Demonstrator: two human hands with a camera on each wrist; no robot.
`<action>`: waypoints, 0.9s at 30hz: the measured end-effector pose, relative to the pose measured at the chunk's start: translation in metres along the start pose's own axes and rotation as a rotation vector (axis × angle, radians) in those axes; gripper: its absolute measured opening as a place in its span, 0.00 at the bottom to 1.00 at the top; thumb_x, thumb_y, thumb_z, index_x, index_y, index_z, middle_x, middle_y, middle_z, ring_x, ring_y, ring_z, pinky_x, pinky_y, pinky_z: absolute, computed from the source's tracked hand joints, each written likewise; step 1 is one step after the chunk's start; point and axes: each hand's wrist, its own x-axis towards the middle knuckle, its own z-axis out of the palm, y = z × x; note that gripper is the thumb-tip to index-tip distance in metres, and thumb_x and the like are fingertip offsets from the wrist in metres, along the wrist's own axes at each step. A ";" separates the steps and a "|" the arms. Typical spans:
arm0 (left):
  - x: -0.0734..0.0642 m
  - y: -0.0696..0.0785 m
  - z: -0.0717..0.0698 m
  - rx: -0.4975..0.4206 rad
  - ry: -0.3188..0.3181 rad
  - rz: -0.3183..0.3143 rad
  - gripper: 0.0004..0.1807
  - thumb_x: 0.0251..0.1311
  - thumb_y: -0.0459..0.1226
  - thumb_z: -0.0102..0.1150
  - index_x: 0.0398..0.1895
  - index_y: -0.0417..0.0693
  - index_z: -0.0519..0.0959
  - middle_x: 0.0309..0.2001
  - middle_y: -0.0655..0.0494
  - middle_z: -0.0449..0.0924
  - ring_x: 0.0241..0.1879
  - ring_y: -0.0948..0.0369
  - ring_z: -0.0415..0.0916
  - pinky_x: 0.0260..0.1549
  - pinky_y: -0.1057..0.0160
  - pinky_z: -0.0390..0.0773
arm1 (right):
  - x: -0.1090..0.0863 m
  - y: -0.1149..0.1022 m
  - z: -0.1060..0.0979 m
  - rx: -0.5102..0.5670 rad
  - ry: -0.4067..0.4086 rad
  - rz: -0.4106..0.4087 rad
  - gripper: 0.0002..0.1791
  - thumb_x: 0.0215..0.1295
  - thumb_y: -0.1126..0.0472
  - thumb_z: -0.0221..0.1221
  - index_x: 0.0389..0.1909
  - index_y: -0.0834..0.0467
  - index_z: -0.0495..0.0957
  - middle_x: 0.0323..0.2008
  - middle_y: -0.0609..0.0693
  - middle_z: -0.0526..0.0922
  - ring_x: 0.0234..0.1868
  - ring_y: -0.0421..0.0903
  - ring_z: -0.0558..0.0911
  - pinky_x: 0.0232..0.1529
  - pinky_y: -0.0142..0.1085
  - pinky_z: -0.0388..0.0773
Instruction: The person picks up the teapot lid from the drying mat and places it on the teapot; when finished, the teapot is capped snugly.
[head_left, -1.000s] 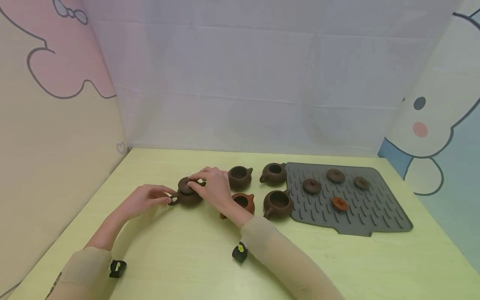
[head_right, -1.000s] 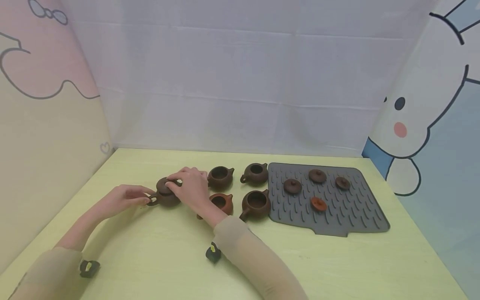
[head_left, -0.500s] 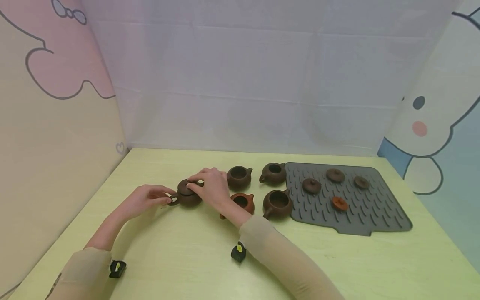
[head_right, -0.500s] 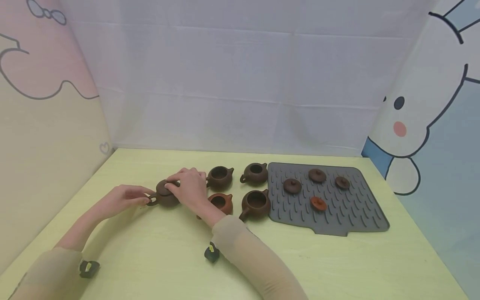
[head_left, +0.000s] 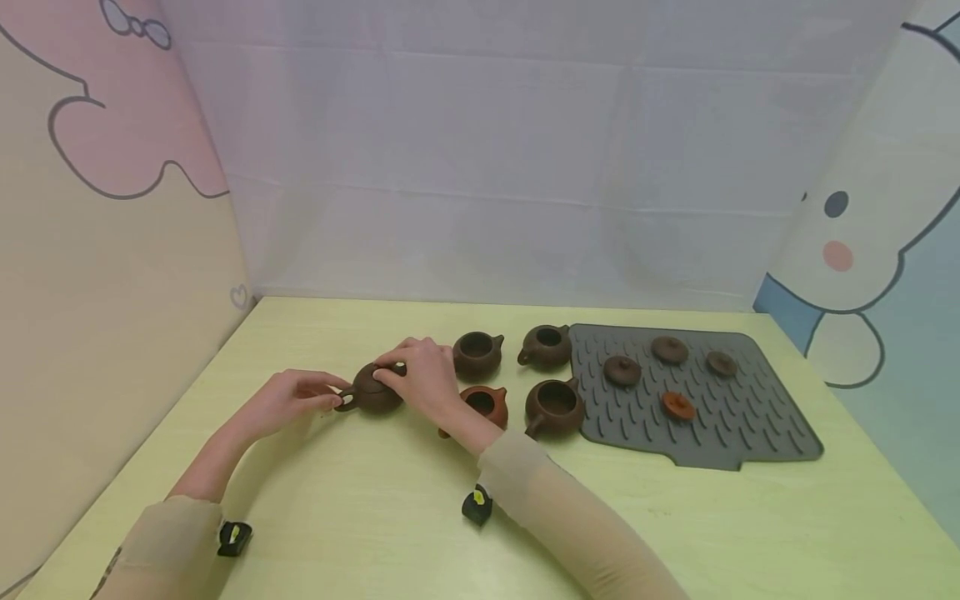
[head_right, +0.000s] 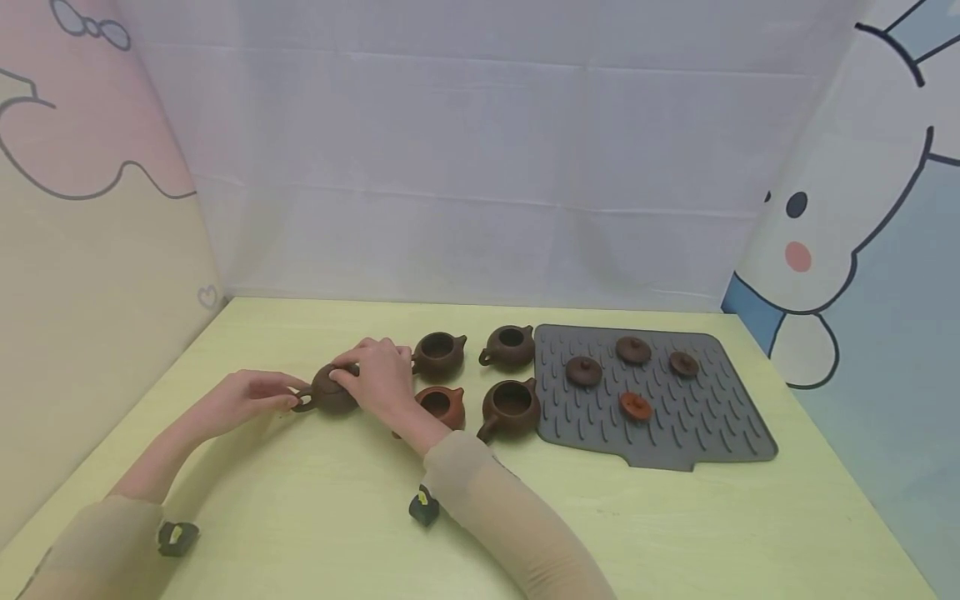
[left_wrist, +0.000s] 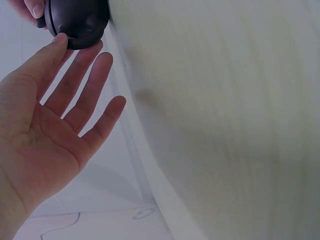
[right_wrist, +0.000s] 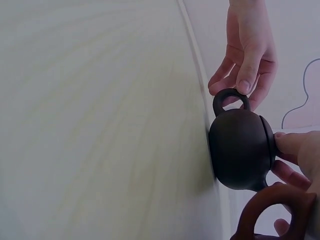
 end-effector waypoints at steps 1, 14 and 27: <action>0.000 0.000 0.000 0.000 0.001 0.000 0.16 0.67 0.40 0.60 0.55 0.48 0.82 0.41 0.52 0.89 0.38 0.59 0.85 0.40 0.68 0.79 | 0.000 0.000 0.000 0.003 0.000 0.000 0.11 0.63 0.43 0.64 0.45 0.36 0.87 0.44 0.36 0.86 0.43 0.42 0.79 0.51 0.42 0.70; 0.002 -0.004 0.002 0.007 0.014 -0.008 0.15 0.66 0.41 0.61 0.54 0.49 0.82 0.40 0.52 0.89 0.37 0.62 0.85 0.40 0.67 0.79 | 0.000 0.001 -0.001 -0.001 -0.009 -0.013 0.11 0.64 0.43 0.64 0.45 0.37 0.87 0.45 0.37 0.86 0.44 0.42 0.78 0.47 0.40 0.70; 0.002 -0.004 0.004 0.033 0.026 0.006 0.15 0.66 0.42 0.61 0.54 0.50 0.83 0.43 0.51 0.89 0.38 0.63 0.85 0.41 0.66 0.80 | -0.001 0.000 -0.001 -0.013 -0.015 -0.012 0.13 0.65 0.44 0.63 0.48 0.38 0.86 0.46 0.38 0.86 0.46 0.43 0.79 0.48 0.41 0.71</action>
